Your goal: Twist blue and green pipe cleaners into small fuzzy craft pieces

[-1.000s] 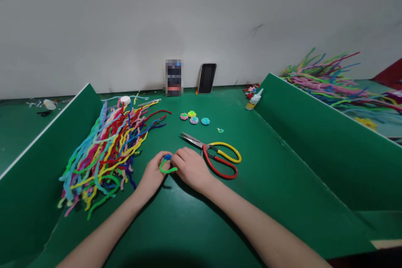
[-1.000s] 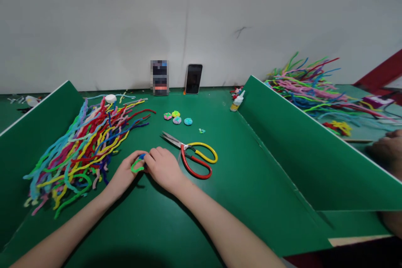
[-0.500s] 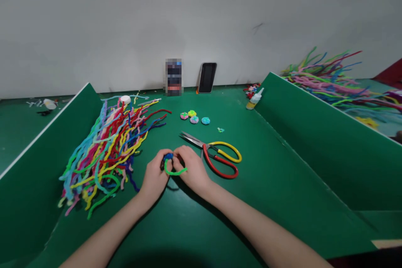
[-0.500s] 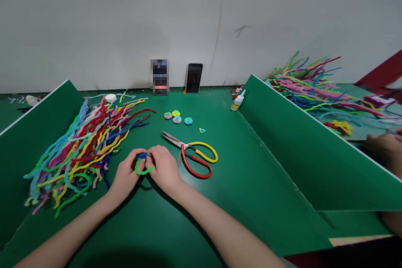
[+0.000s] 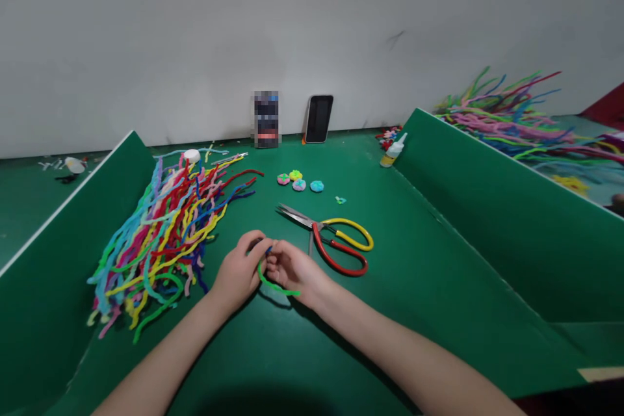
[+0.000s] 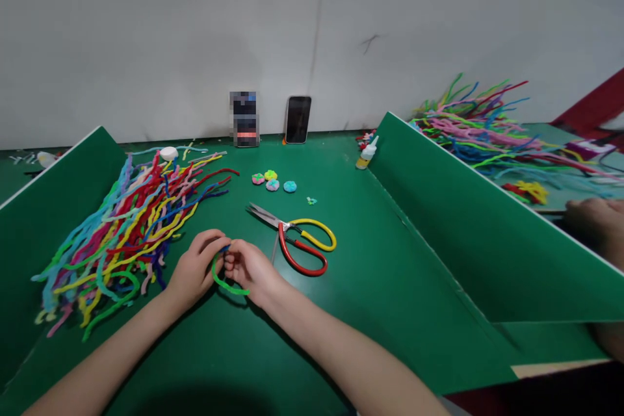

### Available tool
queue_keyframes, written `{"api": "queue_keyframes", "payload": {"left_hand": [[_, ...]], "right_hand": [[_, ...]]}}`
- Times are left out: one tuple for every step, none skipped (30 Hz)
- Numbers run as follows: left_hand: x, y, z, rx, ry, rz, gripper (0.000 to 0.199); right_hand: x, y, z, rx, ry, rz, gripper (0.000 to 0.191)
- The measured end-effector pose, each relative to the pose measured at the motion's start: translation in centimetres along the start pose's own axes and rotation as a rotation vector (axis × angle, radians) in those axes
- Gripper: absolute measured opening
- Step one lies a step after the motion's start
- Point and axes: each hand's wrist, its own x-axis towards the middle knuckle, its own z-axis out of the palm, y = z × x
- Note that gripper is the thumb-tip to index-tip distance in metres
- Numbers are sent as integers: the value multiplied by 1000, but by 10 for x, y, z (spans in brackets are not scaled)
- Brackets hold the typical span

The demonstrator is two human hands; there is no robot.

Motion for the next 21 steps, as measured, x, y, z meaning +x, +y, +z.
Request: {"api": "queue_keyframes", "payload": {"left_hand": [[0, 0, -1, 4, -4, 17, 23], [0, 0, -1, -8, -4, 21, 23], [0, 0, -2, -32, -1, 5, 23], [0, 0, -2, -68, 6, -32, 22], [1, 0, -2, -112, 15, -89, 20], [2, 1, -1, -161, 23, -161, 18], [3, 0, -1, -211, 26, -241, 16], [4, 0, 0, -267, 21, -325, 14], [5, -1, 1, -333, 3, -410, 13], [6, -1, 2, -408, -26, -492, 13], [6, -2, 2, -486, -60, -565, 13], [7, -3, 3, -561, -91, -625, 14], [8, -3, 3, -622, -112, -668, 15], [8, -3, 3, -662, -124, -694, 16], [9, -3, 2, -677, -127, -703, 17], [9, -3, 2, -673, -130, -699, 18], [10, -2, 1, -659, -138, -691, 18], [10, -2, -1, -644, -152, -681, 19], [11, -1, -2, -630, -173, -673, 19], [11, -1, -3, -620, -194, -668, 19], [11, 0, -3, -612, -213, -663, 20]], "right_hand": [[-1, -1, 0, 42, -5, 40, 6], [-1, -1, 0, 61, -10, 61, 6], [-2, -2, 0, 55, -22, 60, 6], [-2, -2, -1, 21, -35, 34, 6], [-2, -2, -1, -39, -45, -10, 7], [-2, -3, -2, -122, -47, -70, 8], [-2, -3, -3, -225, -38, -138, 8], [-2, -4, -3, -355, -19, -211, 8], [-2, -5, -4, -514, 10, -294, 7], [-2, -5, -5, -702, 45, -386, 7], [-2, -6, -6, -911, 80, -484, 8], [-2, -6, -6, -1131, 113, -577, 10], [-3, -6, -7, -1348, 140, -652, 12], [-3, -6, -7, -1548, 155, -701, 14], [-3, -6, -8, -1719, 161, -720, 17], [-3, -7, -8, -1861, 154, -720, 19], [-3, -7, -9, -1976, 139, -717, 21], [-3, -8, -10, -2065, 117, -718, 22], [-2, -9, -10, -2132, 93, -725, 22], [-2, -10, -11, -2184, 65, -737, 22], [-1, -11, -11, -2224, 36, -751, 22]]}}
